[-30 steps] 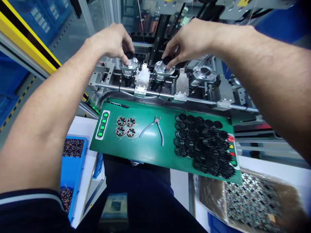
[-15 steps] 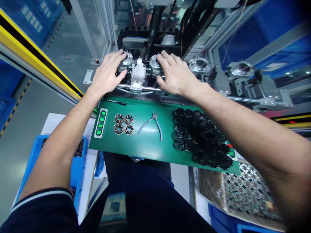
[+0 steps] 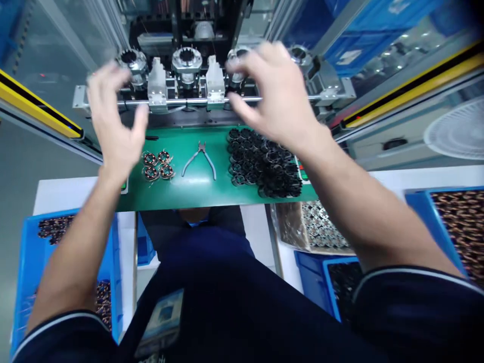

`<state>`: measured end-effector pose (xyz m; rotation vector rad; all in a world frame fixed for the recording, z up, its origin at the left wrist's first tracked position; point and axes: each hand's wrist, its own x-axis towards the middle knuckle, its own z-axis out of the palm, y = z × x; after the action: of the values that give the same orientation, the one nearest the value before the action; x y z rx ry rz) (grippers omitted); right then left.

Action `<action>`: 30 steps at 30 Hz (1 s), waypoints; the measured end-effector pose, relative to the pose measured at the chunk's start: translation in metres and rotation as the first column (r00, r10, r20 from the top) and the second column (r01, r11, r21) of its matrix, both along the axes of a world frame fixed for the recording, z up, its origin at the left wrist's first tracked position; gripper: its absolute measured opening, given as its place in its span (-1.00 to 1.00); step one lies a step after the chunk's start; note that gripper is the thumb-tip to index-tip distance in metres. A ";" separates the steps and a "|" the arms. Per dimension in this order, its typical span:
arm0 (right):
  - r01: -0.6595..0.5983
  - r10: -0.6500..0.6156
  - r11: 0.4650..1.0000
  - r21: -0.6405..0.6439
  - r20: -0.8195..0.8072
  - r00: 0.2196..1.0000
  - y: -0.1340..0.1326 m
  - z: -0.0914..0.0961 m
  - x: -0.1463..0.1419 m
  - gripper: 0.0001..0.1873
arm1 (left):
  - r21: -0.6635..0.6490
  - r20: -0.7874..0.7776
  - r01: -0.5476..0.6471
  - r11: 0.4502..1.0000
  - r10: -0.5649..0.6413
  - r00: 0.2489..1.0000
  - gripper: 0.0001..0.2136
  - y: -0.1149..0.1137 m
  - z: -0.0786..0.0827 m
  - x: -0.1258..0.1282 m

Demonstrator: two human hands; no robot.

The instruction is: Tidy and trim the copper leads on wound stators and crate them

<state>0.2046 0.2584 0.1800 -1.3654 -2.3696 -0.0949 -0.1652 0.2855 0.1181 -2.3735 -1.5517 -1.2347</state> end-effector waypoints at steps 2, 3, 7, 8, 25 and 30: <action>0.063 -0.058 0.996 -0.064 0.067 0.996 -0.060 -0.021 0.034 -0.72 | 0.063 -0.022 0.088 0.994 -0.087 0.996 -0.61 -0.079 -0.023 0.036; 0.079 -0.070 0.992 -0.099 0.096 0.993 -0.086 -0.036 0.048 -0.75 | 0.020 -0.012 0.127 0.992 -0.127 0.992 -0.73 -0.111 -0.037 0.057; 0.135 -0.096 0.965 -0.225 0.177 0.980 -0.144 -0.100 0.070 -0.83 | -0.190 -0.052 0.280 0.941 -0.295 0.954 -0.85 -0.164 -0.081 0.144; 0.144 -0.104 0.960 -0.240 0.174 0.979 -0.147 -0.110 0.068 -0.85 | -0.233 -0.066 0.309 0.922 -0.332 0.941 -0.83 -0.162 -0.088 0.162; -0.188 -0.152 0.923 -0.335 -0.769 0.621 -0.180 -0.069 0.020 -0.59 | -0.281 0.741 0.570 0.772 -0.203 0.640 -0.60 -0.197 -0.049 0.152; -0.329 -0.199 0.887 -0.325 -0.910 0.363 -0.188 -0.046 -0.020 -0.48 | -0.178 0.909 0.638 0.749 -0.123 0.398 -0.52 -0.209 -0.018 0.140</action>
<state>0.1844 0.0708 0.1343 -1.0012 -1.4034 1.0905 -0.0255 0.0762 0.1002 -2.6845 -1.6480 -2.8446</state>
